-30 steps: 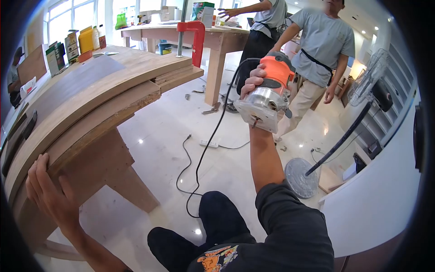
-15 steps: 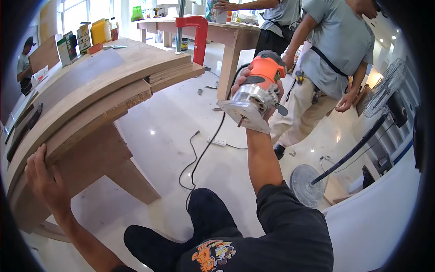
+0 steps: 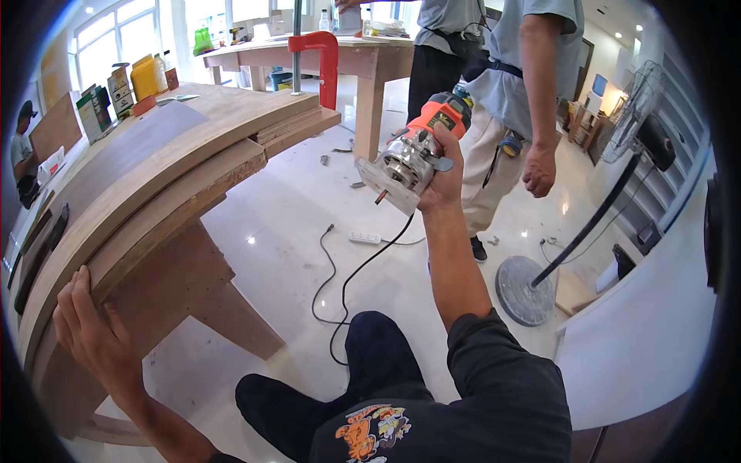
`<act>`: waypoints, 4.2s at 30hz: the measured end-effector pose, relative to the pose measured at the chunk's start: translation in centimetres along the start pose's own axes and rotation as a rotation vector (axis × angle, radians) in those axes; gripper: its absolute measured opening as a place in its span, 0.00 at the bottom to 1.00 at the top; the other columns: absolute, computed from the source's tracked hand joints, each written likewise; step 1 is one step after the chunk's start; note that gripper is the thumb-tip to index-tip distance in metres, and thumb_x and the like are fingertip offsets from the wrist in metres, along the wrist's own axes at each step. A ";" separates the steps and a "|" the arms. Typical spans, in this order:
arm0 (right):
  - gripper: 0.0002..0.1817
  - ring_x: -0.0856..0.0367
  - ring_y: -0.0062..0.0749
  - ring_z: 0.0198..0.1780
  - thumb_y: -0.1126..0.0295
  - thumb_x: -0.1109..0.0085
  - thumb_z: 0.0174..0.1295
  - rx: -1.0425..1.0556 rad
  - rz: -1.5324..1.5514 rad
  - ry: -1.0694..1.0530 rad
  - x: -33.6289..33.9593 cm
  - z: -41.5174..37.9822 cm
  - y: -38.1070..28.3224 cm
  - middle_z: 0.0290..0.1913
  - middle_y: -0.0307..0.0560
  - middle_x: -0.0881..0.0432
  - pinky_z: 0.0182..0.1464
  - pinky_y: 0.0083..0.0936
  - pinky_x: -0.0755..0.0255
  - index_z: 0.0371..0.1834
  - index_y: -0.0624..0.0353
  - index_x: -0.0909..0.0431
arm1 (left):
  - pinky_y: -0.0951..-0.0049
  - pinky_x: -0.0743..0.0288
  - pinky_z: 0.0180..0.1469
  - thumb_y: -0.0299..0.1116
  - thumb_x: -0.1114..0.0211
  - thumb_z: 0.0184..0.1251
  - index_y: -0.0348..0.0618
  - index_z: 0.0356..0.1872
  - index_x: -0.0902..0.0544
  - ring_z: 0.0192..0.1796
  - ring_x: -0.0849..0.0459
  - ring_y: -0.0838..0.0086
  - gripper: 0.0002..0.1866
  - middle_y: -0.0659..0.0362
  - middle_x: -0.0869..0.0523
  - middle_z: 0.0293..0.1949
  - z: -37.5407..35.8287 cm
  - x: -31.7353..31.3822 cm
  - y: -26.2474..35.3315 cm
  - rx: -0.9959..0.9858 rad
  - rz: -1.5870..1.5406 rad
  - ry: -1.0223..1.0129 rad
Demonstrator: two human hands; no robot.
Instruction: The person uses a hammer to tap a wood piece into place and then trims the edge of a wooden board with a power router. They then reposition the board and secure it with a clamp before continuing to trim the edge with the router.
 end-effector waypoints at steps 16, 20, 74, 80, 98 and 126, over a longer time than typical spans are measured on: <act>0.26 0.12 0.53 0.42 0.56 0.38 0.63 0.040 -0.065 0.159 -2.9 -6.9 3.1 0.40 0.61 0.16 0.47 0.46 0.14 0.57 0.61 0.32 | 0.58 0.30 0.53 0.26 0.25 0.54 0.40 0.50 0.16 0.46 0.19 0.58 0.20 0.53 0.17 0.44 -5.2 -1.7 20.0 -0.258 -1.245 -0.040; 0.25 0.12 0.50 0.42 0.56 0.40 0.65 0.027 -0.082 0.158 -4.0 -8.0 4.1 0.40 0.59 0.16 0.47 0.44 0.14 0.55 0.63 0.31 | 0.61 0.30 0.51 0.27 0.25 0.55 0.39 0.53 0.16 0.46 0.18 0.59 0.21 0.52 0.15 0.45 -5.5 -3.3 23.4 -0.206 -1.295 -0.027; 0.12 0.13 0.31 0.35 0.64 0.31 0.62 0.131 -0.611 -0.128 -24.6 0.9 4.5 0.37 0.42 0.15 0.40 0.33 0.16 0.42 0.57 0.20 | 0.66 0.36 0.66 0.42 0.29 0.64 0.50 0.54 0.15 0.58 0.18 0.70 0.19 0.64 0.13 0.54 -1.3 1.5 -5.0 -0.138 -0.211 0.266; 0.13 0.14 0.26 0.36 0.68 0.31 0.61 0.219 -0.777 -0.170 -25.5 1.4 6.6 0.37 0.39 0.15 0.42 0.28 0.17 0.45 0.59 0.20 | 0.67 0.36 0.65 0.38 0.27 0.60 0.50 0.53 0.15 0.58 0.19 0.72 0.20 0.65 0.14 0.53 -1.5 1.4 -5.3 -0.109 -0.275 0.301; 0.20 0.12 0.36 0.40 0.55 0.37 0.67 0.201 -0.981 -0.281 -28.0 -0.2 8.7 0.41 0.47 0.14 0.47 0.35 0.15 0.51 0.59 0.24 | 0.68 0.35 0.60 0.30 0.35 0.54 0.43 0.46 0.16 0.50 0.19 0.73 0.16 0.63 0.16 0.45 -3.0 2.5 -6.0 -0.127 -0.375 0.476; 0.21 0.11 0.38 0.38 0.58 0.41 0.68 0.169 -0.899 -0.373 -26.0 2.2 12.7 0.40 0.49 0.14 0.42 0.36 0.14 0.57 0.61 0.26 | 0.66 0.36 0.61 0.30 0.37 0.55 0.41 0.47 0.16 0.52 0.20 0.72 0.16 0.61 0.16 0.45 -2.5 -2.1 -6.7 -0.130 -0.443 0.413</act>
Point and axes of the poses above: each hand's wrist, its own z-axis towards the middle knuckle, its own x-axis out of the back of the hand, y = z × x, the point moved 6 cm from there along z, towards the middle knuckle
